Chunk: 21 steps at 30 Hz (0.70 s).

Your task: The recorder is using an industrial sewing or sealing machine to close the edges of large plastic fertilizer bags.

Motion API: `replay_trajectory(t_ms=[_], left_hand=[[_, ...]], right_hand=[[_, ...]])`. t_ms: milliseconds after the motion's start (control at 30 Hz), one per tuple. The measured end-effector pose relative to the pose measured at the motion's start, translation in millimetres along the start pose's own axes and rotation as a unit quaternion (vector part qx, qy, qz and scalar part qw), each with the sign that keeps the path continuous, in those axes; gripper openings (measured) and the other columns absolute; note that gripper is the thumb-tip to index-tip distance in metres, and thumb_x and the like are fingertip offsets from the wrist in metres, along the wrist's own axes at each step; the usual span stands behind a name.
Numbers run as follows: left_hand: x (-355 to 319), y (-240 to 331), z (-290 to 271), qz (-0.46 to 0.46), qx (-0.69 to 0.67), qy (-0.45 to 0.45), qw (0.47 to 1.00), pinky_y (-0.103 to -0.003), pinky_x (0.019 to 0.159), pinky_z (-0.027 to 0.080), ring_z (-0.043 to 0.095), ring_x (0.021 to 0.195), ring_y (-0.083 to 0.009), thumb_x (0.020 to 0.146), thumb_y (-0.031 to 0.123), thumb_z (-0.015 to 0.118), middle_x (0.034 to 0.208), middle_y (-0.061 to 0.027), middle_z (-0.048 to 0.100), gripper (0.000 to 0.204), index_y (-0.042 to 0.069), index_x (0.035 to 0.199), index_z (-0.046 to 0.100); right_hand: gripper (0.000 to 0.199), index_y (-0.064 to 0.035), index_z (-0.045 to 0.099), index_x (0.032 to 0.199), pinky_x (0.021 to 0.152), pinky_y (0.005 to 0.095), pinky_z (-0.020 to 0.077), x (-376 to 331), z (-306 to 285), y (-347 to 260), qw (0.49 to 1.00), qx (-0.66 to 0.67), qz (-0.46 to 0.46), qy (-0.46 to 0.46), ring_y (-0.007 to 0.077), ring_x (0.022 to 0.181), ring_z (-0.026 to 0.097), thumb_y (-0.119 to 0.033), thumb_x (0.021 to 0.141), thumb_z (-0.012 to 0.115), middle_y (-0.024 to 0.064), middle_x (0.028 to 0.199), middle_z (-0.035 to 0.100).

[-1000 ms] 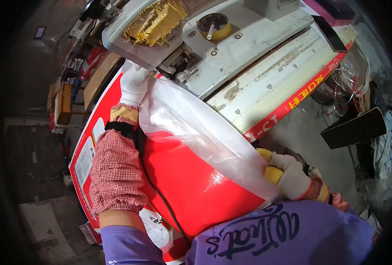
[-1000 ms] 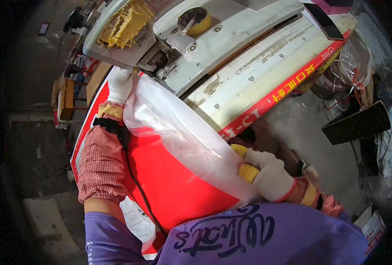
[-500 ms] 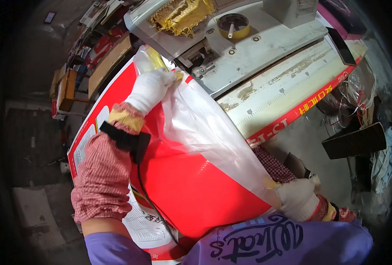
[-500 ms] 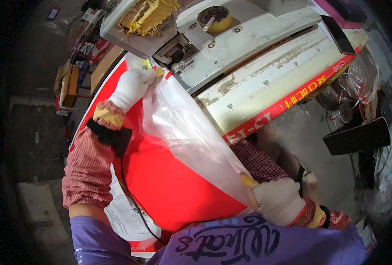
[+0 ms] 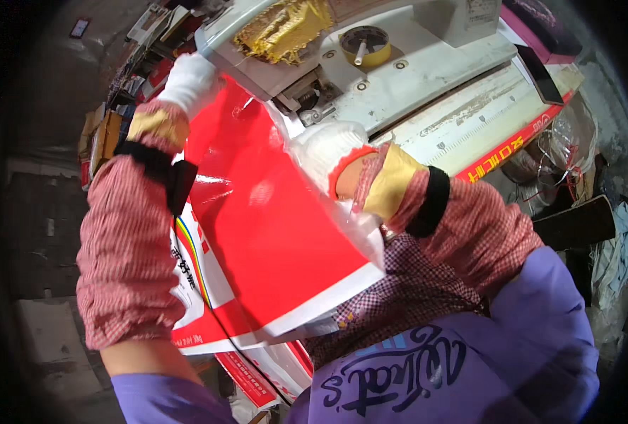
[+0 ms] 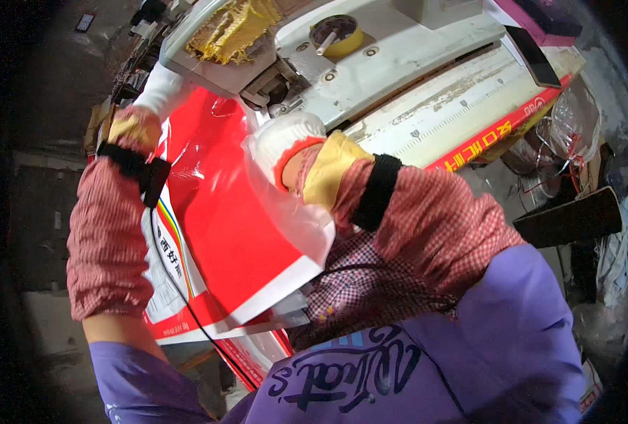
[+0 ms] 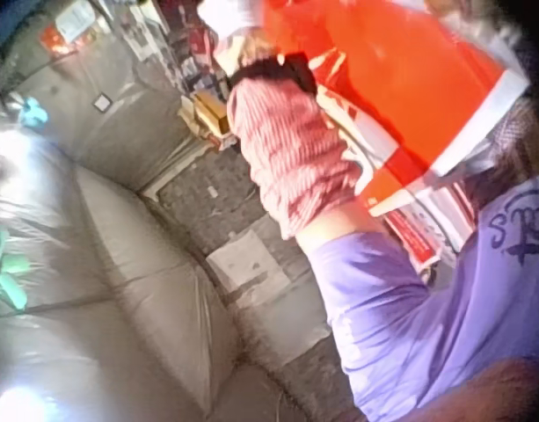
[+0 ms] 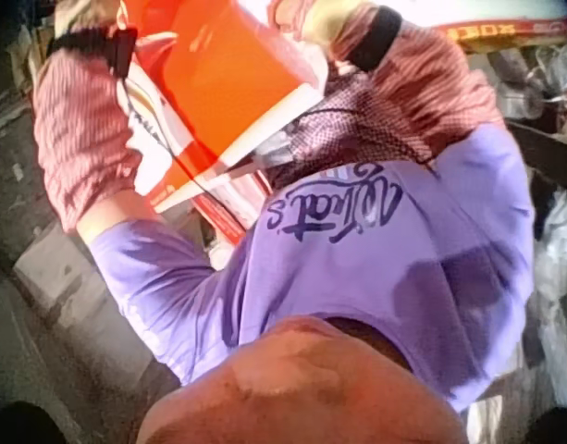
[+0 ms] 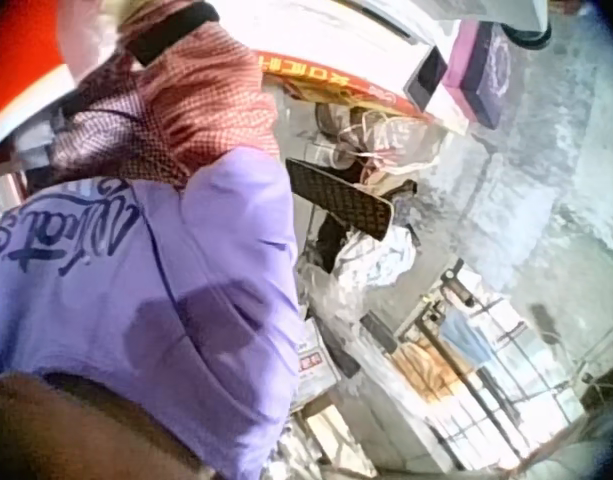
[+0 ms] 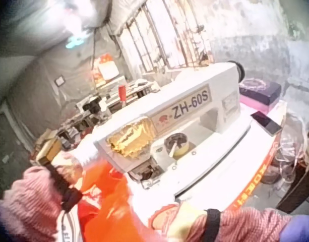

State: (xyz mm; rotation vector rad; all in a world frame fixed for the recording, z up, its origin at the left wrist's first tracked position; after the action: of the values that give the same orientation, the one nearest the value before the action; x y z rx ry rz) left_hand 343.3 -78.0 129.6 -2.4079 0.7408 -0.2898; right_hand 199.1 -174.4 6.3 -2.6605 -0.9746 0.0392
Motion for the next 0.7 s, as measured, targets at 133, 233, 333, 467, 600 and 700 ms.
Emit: replay_trajectory(t_ms=[133, 233, 333, 467, 600, 700], left_hand=[[-45, 89, -66, 0.11, -0.053, -0.096, 0.988, -0.04, 0.07, 0.045, 0.058, 0.074, -0.0314, 0.069, 0.016, 0.06, 0.073, -0.0132, 0.06, 0.011, 0.007, 0.076, 0.061], [-60, 152, -144, 0.223, -0.178, -0.017, 0.958, -0.038, 0.062, 0.045, 0.056, 0.066, -0.0314, 0.067, 0.011, 0.057, 0.065, -0.0125, 0.056, 0.007, 0.005, 0.07, 0.058], [-71, 204, -174, 0.269, -0.277, -0.174, 0.906, -0.036, 0.066, 0.047, 0.058, 0.07, -0.0272, 0.07, 0.021, 0.063, 0.074, -0.0111, 0.058, 0.022, 0.004, 0.083, 0.059], [-105, 257, -153, 0.366, -0.359, -0.327, 0.794, -0.036, 0.061, 0.05, 0.058, 0.075, -0.0239, 0.077, 0.036, 0.063, 0.086, -0.0142, 0.059, 0.054, 0.006, 0.119, 0.047], [-116, 238, -153, 0.267, -0.508, -0.542, 0.614, -0.023, 0.051, 0.045, 0.053, 0.057, -0.0093, 0.085, 0.007, 0.048, 0.068, -0.003, 0.058, 0.018, 0.001, 0.098, 0.058], [-105, 172, -154, -0.048, -0.502, -0.525, 0.685, -0.023, 0.053, 0.047, 0.054, 0.054, -0.0079, 0.087, 0.01, 0.047, 0.066, -0.0033, 0.057, 0.017, 0.001, 0.093, 0.059]], right_hand=[[0.025, -0.0084, 0.065, 0.08, 0.061, 0.0398, 0.0485, 4, -30, 18, 0.995, 0.037, -0.092, -0.022, 0.0306, 0.068, 0.061, -0.026, 0.075, 0.047, 0.0159, 0.07, 0.061], [0.031, -0.0066, 0.066, 0.086, 0.063, 0.0374, 0.0475, -1, -31, 35, 0.938, 0.308, -0.028, -0.156, 0.026, 0.069, 0.062, -0.032, 0.071, 0.057, 0.0124, 0.077, 0.064], [0.033, -0.0072, 0.066, 0.089, 0.064, 0.0361, 0.0473, 16, -29, 33, 0.972, 0.188, -0.13, -0.055, 0.026, 0.07, 0.062, -0.033, 0.071, 0.058, 0.0124, 0.08, 0.065], [0.026, -0.0052, 0.065, 0.085, 0.064, 0.0374, 0.0477, 10, -24, 7, 0.964, -0.076, -0.235, -0.099, 0.0304, 0.076, 0.061, -0.024, 0.067, 0.062, 0.0127, 0.085, 0.064], [0.026, -0.0056, 0.065, 0.085, 0.062, 0.0372, 0.048, 11, -22, 16, 0.975, 0.076, -0.193, -0.083, 0.03, 0.075, 0.061, -0.023, 0.066, 0.064, 0.0127, 0.085, 0.064], [0.023, -0.0092, 0.068, 0.081, 0.061, 0.0393, 0.0468, 18, -22, 8, 0.978, 0.037, -0.207, -0.012, 0.0322, 0.071, 0.061, -0.027, 0.07, 0.059, 0.0159, 0.076, 0.063]])
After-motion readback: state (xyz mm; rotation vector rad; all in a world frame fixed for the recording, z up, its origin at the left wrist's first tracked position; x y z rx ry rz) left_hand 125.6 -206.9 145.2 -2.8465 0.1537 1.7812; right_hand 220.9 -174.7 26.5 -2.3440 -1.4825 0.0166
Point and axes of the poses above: each hand's wrist, its own x-axis towards the middle knuckle, its own z-axis out of the palm, y = z × x, the point moved 8 cm from there along x, towards the middle knuckle
